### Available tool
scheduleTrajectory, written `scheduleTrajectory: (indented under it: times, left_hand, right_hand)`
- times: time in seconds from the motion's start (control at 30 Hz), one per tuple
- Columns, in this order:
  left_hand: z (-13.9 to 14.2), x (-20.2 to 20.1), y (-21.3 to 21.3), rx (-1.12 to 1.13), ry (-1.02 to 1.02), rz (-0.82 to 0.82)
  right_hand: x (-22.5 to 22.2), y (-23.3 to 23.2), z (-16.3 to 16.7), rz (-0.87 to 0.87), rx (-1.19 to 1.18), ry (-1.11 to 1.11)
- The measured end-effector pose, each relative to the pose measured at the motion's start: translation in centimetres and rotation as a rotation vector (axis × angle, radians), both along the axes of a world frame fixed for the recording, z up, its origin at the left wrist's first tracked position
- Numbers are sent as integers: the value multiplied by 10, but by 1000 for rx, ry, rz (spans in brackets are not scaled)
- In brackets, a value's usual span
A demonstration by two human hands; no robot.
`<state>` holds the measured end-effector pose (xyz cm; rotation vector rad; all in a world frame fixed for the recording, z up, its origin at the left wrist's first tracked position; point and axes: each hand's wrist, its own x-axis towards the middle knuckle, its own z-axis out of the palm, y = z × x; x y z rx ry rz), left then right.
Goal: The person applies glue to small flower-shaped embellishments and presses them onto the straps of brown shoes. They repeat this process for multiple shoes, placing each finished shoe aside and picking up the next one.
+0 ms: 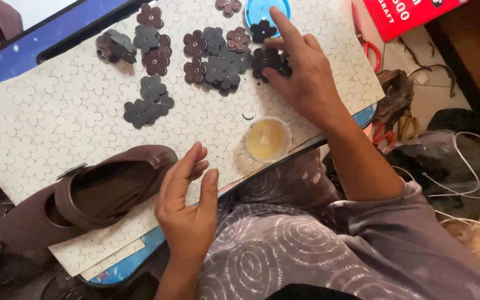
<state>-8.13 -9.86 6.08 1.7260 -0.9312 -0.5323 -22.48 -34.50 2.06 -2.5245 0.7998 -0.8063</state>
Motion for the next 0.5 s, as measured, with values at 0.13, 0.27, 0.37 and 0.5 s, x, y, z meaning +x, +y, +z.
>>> scheduleTrajectory:
  times: [0.13, 0.27, 0.37, 0.5]
  left_hand:
    - [-10, -4, -4, 68, 26, 5]
    - [-14, 0, -7, 83, 61, 21]
    - [-9, -3, -13, 61, 111, -1]
    - [4, -10, -28, -12, 229, -94]
  right_hand:
    - [-5, 4, -1, -22, -81, -6]
    - [-13, 8, 3, -41, -152, -49]
    - [-27, 24, 14, -22, 285, -284]
    - [-39, 57, 32, 0, 791, -503]
